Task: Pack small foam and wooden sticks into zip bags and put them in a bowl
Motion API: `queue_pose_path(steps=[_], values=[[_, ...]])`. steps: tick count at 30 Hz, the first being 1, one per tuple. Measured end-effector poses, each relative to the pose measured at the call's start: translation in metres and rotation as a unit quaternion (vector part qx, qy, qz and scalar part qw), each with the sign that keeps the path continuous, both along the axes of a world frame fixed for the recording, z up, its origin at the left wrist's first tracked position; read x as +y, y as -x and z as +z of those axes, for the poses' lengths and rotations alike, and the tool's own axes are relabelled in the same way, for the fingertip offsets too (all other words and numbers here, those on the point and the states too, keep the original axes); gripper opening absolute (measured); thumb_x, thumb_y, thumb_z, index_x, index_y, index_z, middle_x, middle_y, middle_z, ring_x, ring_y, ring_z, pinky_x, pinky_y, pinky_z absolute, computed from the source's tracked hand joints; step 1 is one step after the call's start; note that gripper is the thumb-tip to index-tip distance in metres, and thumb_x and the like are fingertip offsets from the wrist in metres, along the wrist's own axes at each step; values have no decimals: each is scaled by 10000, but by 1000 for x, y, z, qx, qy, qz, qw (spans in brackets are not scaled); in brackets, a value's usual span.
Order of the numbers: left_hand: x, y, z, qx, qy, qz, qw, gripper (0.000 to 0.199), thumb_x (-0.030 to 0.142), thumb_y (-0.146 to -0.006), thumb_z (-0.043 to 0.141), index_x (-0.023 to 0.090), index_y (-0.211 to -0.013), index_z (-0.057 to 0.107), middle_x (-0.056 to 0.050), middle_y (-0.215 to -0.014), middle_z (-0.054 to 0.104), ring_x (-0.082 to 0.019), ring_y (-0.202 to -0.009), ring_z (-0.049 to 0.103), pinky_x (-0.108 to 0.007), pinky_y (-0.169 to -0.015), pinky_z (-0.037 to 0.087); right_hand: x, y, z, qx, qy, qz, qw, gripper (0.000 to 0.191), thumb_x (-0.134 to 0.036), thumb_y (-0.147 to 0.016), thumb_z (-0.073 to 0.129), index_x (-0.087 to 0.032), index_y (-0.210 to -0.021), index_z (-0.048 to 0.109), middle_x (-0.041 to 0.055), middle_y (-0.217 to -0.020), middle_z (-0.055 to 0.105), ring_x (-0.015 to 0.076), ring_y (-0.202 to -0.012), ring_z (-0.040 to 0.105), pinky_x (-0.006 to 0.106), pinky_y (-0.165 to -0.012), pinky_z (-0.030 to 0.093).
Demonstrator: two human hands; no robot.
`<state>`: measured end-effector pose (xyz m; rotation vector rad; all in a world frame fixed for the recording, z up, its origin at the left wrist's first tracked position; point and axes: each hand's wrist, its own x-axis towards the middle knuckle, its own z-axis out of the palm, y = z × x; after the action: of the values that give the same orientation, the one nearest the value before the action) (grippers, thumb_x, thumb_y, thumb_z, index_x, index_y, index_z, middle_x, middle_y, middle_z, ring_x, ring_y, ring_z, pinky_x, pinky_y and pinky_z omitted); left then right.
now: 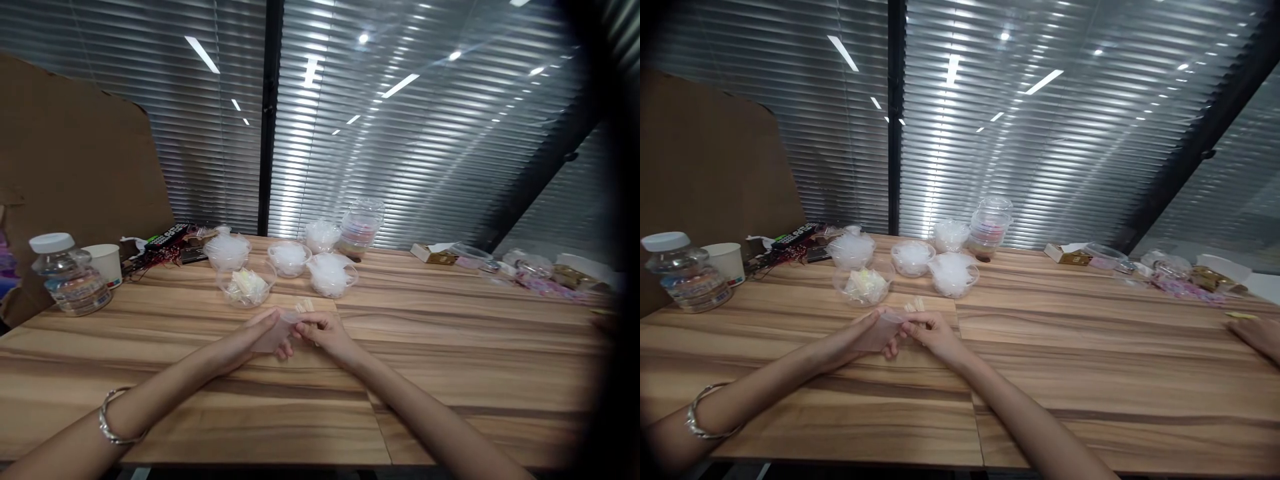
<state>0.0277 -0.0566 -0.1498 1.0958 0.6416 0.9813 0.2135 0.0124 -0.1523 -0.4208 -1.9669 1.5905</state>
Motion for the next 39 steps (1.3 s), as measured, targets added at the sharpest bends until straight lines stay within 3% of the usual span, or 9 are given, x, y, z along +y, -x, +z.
queue_pose_path(steps=[6,10,13,16,20,25,29,35,39], values=[[5,0,0,45,-22,77,996,435,473,-865,483,180,-1185,457,-136,-1151,576,-155,-718,617,-266,-611,456,9,1,-11,51,116,-58,990,408,-357,-813,606,-203,-1189,568,16,-785,559,87,-605,463,222,-580,364],[9,6,-1,124,-67,136,981,491,474,-856,496,210,-1263,419,-131,-1280,499,-175,-830,619,-314,-729,479,14,-5,-8,86,198,-53,975,600,-286,-785,632,-299,-1335,391,7,-832,553,57,-518,412,203,-495,323],[9,10,-1,247,-159,174,940,561,434,-790,611,211,-1272,432,-114,-1328,456,-235,-1128,507,-381,-973,383,12,-9,-2,87,216,-45,971,757,-253,-786,624,-372,-1402,200,-11,-817,562,33,-447,322,183,-449,254],[5,11,3,361,-251,195,877,520,421,-753,651,222,-1210,503,-94,-1302,478,-260,-1219,420,-420,-1043,312,9,-10,0,76,214,-41,973,787,-251,-796,609,-374,-1412,134,-24,-759,566,36,-439,320,181,-455,248],[0,11,8,432,-330,218,810,515,441,-730,662,219,-1174,525,-94,-1241,518,-268,-1188,437,-435,-1025,330,11,-6,-3,70,223,-29,972,652,-316,-819,572,-285,-1382,244,-7,-719,586,52,-433,338,195,-458,252],[1,13,8,455,-402,200,769,465,398,-721,679,206,-1127,557,-72,-1137,589,-234,-1079,515,-376,-958,384,16,-3,-10,63,253,19,965,433,-476,-885,390,-133,-1096,550,59,-736,607,86,-478,397,226,-483,295],[3,16,7,468,-434,160,753,430,313,-711,682,210,-1113,573,-56,-1089,615,-220,-1028,538,-352,-938,384,14,-3,-12,39,229,3,973,345,-427,-884,448,-119,-899,602,52,-729,608,93,-531,449,228,-535,344],[1,18,7,522,-418,78,739,503,375,-694,693,234,-1161,571,-75,-1150,573,-259,-1092,494,-384,-979,354,6,-2,-7,36,171,-10,985,278,-393,-815,598,-131,-901,635,63,-876,635,157,-817,559,275,-773,410],[-1,20,2,518,-388,66,760,799,488,-633,725,225,-1322,418,-115,-1292,476,-299,-1180,441,-418,-997,358,7,-1,-8,29,127,-36,991,274,-389,-800,624,-136,-901,651,54,-894,634,152,-820,557,279,-777,411]])
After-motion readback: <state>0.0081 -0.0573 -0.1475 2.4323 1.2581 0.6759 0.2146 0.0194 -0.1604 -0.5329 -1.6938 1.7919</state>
